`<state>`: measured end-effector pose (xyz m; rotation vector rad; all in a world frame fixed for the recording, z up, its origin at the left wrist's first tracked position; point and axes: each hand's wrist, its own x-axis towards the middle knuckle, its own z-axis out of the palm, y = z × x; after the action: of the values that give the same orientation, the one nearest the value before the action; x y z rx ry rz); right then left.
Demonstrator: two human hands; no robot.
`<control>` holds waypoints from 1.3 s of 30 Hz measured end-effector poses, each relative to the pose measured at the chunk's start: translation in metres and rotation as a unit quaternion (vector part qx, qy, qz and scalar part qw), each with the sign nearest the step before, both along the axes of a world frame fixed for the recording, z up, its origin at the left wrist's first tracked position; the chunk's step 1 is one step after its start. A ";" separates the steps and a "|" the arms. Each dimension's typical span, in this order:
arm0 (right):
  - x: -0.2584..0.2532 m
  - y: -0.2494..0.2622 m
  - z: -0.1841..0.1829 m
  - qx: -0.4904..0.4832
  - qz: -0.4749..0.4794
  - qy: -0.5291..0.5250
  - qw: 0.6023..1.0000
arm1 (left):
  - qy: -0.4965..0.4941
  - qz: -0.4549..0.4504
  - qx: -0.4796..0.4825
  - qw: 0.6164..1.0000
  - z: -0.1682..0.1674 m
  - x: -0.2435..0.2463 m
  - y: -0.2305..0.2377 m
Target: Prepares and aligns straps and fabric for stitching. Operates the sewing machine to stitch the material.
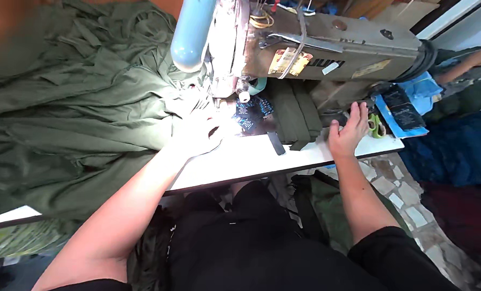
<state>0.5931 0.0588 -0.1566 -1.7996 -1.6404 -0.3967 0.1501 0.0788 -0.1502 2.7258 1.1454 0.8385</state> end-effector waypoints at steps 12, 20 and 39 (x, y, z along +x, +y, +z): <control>0.000 0.002 -0.003 0.034 -0.002 0.019 0.999 | 0.015 0.034 -0.011 0.999 0.004 0.001 0.032; 0.000 -0.001 -0.001 0.021 -0.012 0.030 0.999 | 0.030 0.109 -0.116 0.987 0.026 0.010 0.022; 0.102 0.110 0.151 -0.022 -0.110 0.294 0.949 | -0.010 0.119 -0.152 0.981 0.017 0.012 0.026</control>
<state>0.6946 0.1687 -0.0054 -1.8998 -1.0450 0.0883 0.1626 0.1049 -0.1337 2.3628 1.4805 0.6462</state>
